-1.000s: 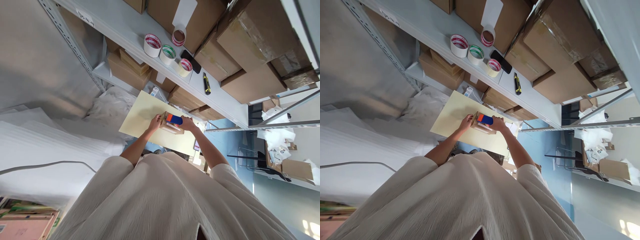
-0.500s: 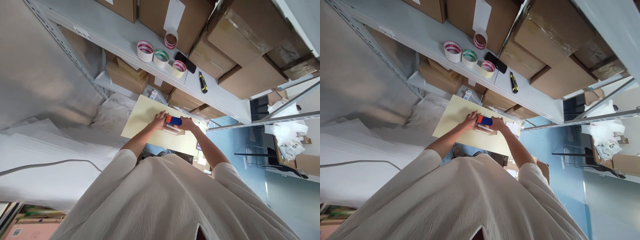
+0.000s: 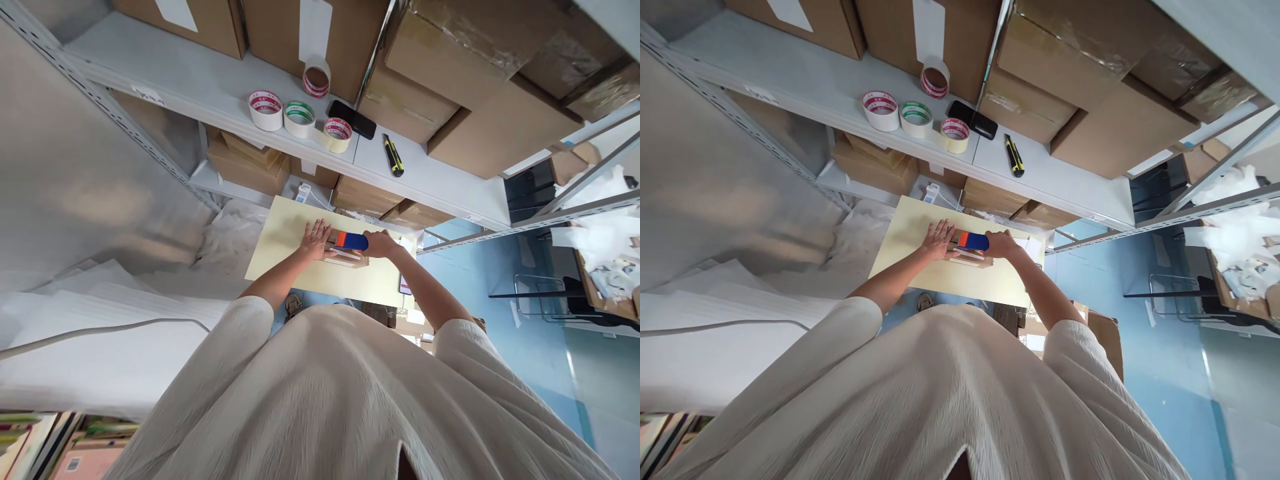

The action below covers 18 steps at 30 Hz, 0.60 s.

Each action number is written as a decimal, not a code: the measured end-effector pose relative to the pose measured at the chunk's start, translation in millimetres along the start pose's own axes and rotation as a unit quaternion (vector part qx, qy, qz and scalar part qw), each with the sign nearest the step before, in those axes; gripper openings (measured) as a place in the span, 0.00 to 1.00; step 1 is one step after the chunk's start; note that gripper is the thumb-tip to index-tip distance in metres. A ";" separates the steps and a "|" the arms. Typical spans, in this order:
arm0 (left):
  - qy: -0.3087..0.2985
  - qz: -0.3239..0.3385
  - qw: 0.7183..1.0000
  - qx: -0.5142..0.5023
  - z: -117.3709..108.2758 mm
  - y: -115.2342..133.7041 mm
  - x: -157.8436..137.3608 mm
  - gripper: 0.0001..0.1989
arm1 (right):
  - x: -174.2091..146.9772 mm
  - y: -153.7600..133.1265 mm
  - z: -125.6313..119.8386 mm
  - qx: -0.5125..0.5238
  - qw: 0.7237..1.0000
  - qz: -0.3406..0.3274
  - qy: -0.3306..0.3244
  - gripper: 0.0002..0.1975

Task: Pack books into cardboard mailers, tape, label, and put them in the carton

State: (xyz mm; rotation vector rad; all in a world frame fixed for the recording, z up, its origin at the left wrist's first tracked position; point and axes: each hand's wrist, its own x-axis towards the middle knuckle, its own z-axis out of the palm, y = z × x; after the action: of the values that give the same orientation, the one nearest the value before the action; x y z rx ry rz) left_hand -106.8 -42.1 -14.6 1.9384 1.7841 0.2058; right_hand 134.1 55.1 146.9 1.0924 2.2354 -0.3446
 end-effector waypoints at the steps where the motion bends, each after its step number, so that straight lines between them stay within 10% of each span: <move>1: -0.002 0.000 1.000 0.004 -0.3 -0.3 0.4 0.63 | -3.6 9.4 2.3 0.006 1.000 0.001 0.004 0.23; 18: -0.044 -0.048 0.995 0.078 -13.2 8.4 -4.3 0.64 | -60.5 177.9 66.8 0.072 0.997 0.001 0.023 0.27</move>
State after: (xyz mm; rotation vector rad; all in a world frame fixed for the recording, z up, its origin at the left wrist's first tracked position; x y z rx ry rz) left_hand -105.6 -43.1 1.5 1.9285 1.8783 -0.0517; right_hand 329.0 96.7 139.8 1.1881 2.2780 -0.4906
